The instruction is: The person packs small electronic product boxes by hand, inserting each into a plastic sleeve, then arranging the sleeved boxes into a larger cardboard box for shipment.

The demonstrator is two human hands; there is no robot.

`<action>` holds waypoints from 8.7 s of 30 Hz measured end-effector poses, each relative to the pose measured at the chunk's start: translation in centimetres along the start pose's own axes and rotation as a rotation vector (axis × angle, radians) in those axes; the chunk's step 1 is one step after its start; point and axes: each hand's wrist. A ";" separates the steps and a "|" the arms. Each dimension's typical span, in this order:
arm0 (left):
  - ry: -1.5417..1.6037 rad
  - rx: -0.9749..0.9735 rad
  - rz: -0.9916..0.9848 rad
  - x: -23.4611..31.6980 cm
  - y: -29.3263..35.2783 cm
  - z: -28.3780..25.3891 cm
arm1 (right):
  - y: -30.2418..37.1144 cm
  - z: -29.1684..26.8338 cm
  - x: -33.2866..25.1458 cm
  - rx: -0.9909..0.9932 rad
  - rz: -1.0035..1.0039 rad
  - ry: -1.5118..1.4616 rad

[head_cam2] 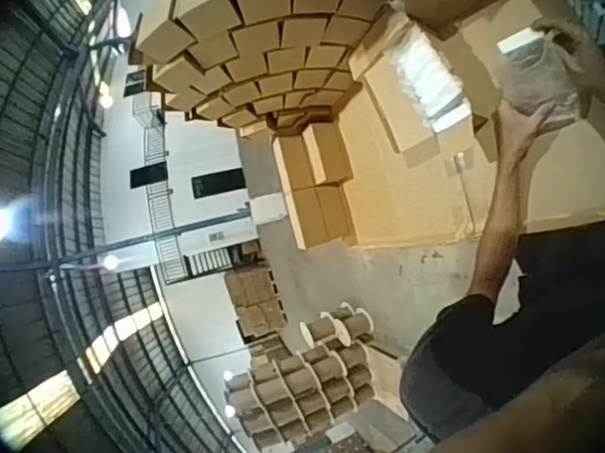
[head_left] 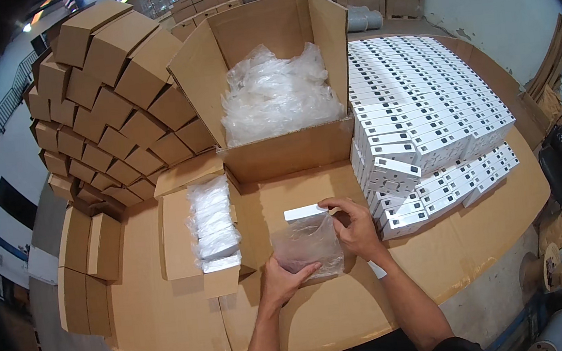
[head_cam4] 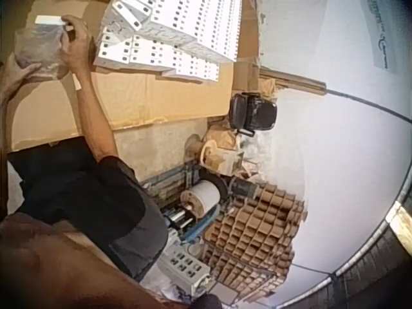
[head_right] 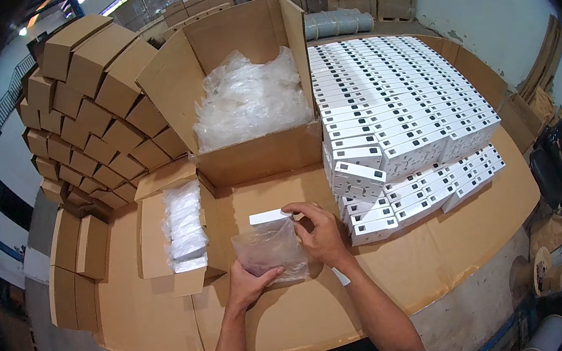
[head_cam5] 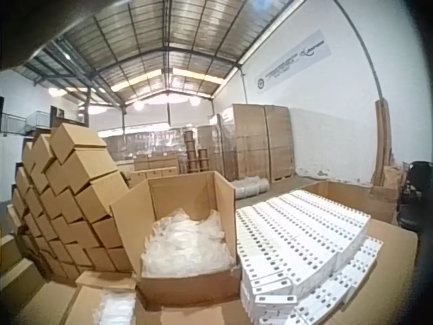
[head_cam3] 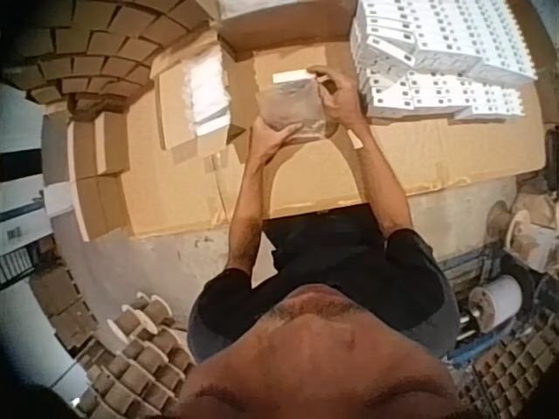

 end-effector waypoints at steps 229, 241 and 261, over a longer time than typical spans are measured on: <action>-0.119 0.228 0.391 0.4 -0.3 2.1 | 0.7 -2.0 -2.8 -0.320 0.129 -0.068; 0.022 0.197 0.383 0.1 1.1 2.0 | 1.0 -1.0 -3.4 -0.196 0.063 0.011; -0.898 0.121 0.232 1.2 12.2 -0.7 | -1.1 6.1 -4.7 -0.125 -0.036 -0.387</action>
Point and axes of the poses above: each hand's wrist, its own y-axis away from the middle knuckle, its own z-axis out of the palm, x = y × z, and after that the axes turned 3 degrees about y, right-handed
